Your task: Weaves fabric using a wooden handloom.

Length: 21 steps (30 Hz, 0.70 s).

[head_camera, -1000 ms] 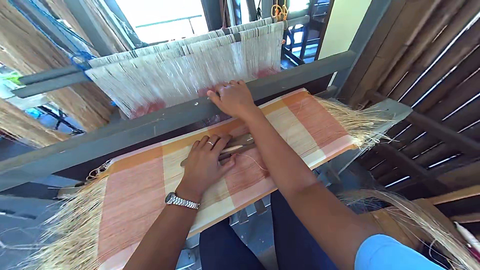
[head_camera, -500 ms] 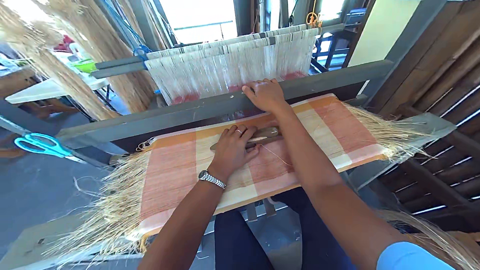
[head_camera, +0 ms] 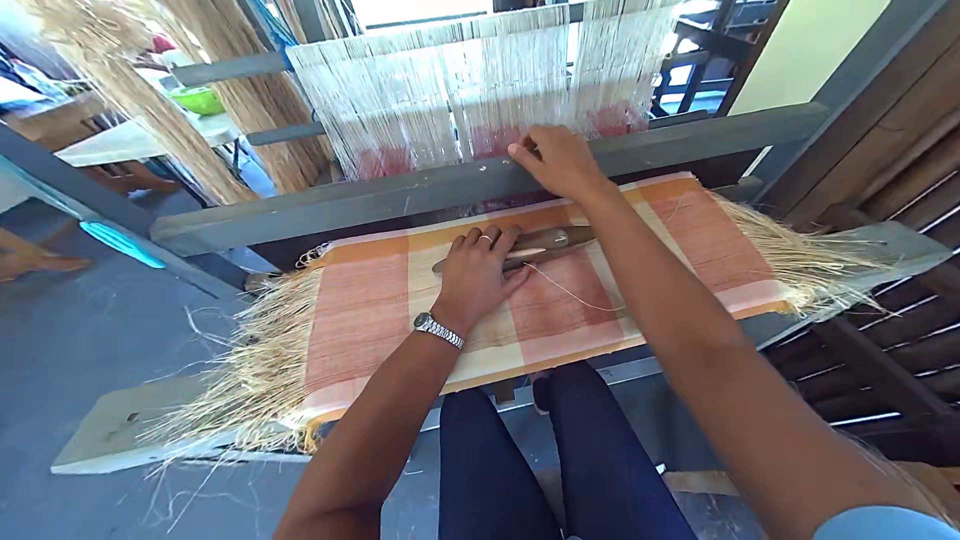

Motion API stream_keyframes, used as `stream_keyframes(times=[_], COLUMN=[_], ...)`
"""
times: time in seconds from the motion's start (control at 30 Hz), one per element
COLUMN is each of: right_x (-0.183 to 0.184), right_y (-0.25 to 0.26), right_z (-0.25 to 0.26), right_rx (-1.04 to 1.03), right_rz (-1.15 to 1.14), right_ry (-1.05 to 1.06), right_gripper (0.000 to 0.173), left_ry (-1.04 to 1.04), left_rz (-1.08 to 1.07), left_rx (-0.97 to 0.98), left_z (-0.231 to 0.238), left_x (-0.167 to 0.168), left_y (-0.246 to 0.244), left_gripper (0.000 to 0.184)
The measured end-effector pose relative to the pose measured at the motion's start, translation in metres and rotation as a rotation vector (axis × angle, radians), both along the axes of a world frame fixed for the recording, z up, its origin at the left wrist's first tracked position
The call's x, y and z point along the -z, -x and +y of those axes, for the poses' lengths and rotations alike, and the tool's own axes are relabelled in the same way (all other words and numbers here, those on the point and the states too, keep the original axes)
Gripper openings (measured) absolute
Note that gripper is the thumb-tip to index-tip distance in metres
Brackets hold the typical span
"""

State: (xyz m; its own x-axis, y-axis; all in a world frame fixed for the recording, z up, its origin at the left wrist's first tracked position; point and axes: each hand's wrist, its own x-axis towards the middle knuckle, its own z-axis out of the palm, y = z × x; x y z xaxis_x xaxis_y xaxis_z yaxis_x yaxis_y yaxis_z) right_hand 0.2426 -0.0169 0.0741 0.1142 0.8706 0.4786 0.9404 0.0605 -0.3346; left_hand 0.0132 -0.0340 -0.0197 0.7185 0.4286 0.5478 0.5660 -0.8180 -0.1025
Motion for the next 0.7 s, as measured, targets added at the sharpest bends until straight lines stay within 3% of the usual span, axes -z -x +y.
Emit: stream_keyframes(times=[0.1, 0.23, 0.53, 0.7], right_x=[0.002, 0.023, 0.016, 0.014], right_y=[-0.034, -0.051, -0.069, -0.046], right_z=[-0.018, -0.007, 0.06, 0.012], right_rx=[0.125, 0.3, 0.301, 0.317], right_rz=[0.007, -0.149, -0.121, -0.115], right_ry=[-0.043, -0.18, -0.13, -0.008], right_gripper=[0.063, 0.069, 0.06, 0.056], left_ry=[0.014, 0.03, 0.02, 0.038], left_rz=[0.016, 0.031, 0.003, 0.004], left_rx=[0.002, 0.003, 0.038, 0.046], left_z=[0.0, 0.006, 0.009, 0.006], left_x=[0.0, 0.0, 0.003, 0.001], left_y=[-0.001, -0.005, -0.002, 0.0], left_gripper=[0.059, 0.059, 0.06, 0.058])
